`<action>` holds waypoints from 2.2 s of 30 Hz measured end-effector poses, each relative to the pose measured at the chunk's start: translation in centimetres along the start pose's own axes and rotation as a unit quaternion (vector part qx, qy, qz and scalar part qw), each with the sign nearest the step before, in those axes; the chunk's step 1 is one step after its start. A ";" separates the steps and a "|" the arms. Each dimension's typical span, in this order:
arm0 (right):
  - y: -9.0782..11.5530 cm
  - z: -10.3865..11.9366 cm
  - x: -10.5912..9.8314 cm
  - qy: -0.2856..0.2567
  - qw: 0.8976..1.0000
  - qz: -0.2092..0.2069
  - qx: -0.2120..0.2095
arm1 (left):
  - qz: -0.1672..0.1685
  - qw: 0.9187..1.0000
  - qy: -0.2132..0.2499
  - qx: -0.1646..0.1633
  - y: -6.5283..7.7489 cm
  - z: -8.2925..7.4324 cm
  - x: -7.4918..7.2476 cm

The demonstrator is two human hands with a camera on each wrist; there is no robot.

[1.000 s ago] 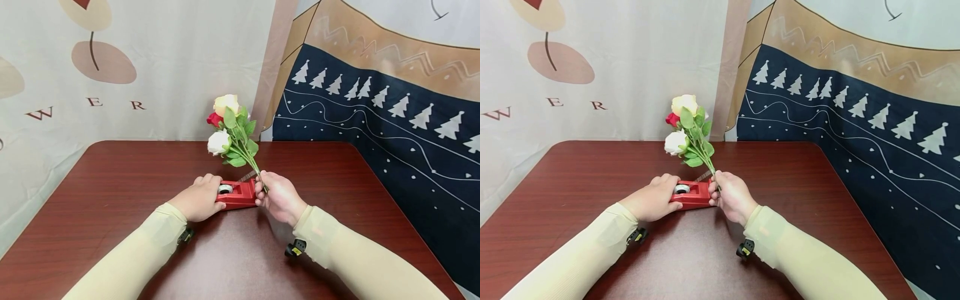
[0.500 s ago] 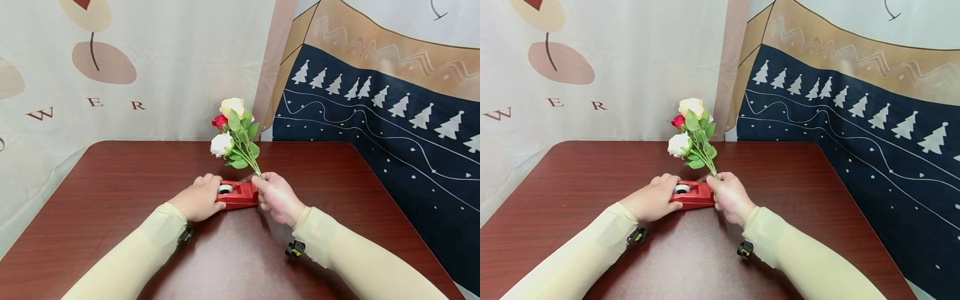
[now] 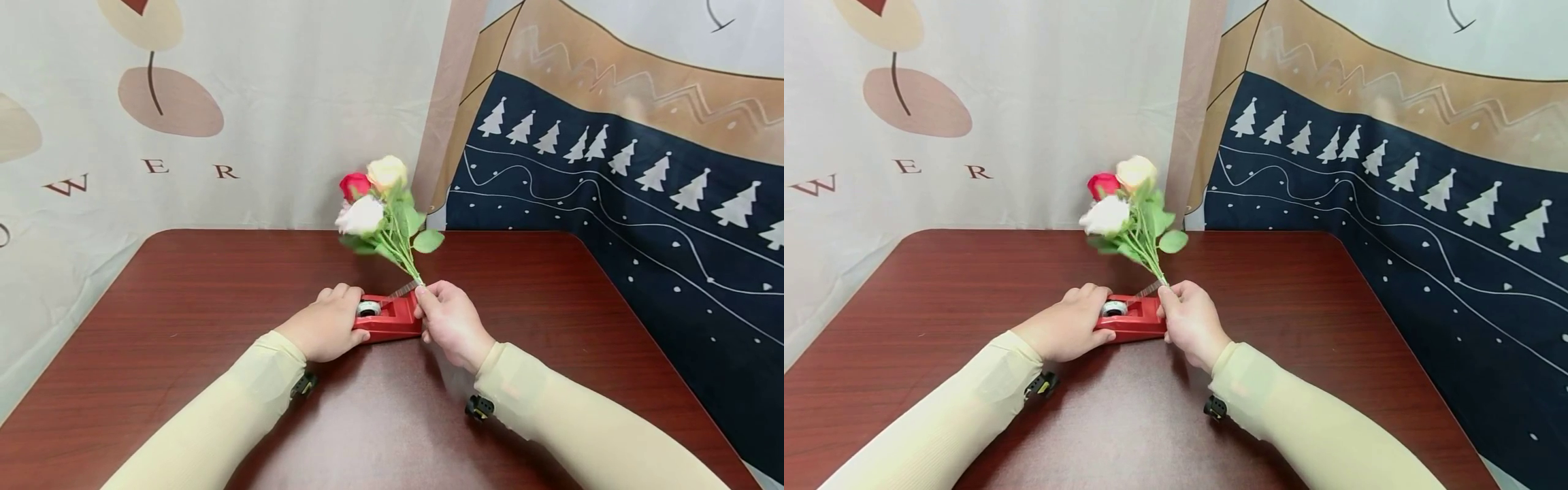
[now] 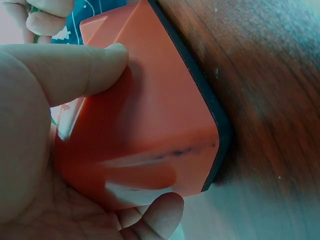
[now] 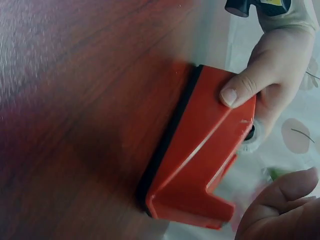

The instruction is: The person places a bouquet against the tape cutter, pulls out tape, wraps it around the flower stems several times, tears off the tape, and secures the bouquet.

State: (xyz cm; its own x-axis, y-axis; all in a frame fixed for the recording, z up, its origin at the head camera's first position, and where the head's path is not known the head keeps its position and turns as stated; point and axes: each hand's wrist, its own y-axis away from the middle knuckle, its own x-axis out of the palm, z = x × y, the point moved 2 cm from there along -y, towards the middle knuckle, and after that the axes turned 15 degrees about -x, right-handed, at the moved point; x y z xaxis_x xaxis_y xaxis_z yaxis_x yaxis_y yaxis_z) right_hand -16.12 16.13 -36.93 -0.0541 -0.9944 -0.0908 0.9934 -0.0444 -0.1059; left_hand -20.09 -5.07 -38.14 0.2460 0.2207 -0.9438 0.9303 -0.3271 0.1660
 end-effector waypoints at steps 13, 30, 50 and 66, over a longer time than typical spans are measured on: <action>-0.1 -0.2 0.5 -0.084 0.996 0.003 0.015 | -0.002 1.000 0.002 -0.003 0.0 0.0 0.0; -0.4 -0.3 0.4 -0.079 0.996 -0.026 0.012 | -0.001 1.000 0.007 -0.003 0.1 -0.1 -0.2; -0.4 -0.2 0.2 -0.075 0.996 -0.015 0.034 | -0.004 1.000 0.005 -0.004 0.1 0.0 -0.1; -0.3 -0.1 0.0 -0.012 0.999 -0.029 0.005 | -0.006 1.000 0.007 -0.002 0.2 0.0 -0.2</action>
State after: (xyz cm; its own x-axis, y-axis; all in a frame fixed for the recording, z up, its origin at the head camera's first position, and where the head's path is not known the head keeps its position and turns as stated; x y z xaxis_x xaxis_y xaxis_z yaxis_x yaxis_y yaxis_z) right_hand -16.39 16.20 -36.99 -0.1095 -0.9921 -0.0606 0.9896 -0.1031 -0.1007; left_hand -19.94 -5.13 -37.94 0.2380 0.2376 -0.9418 0.9345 -0.3202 0.1554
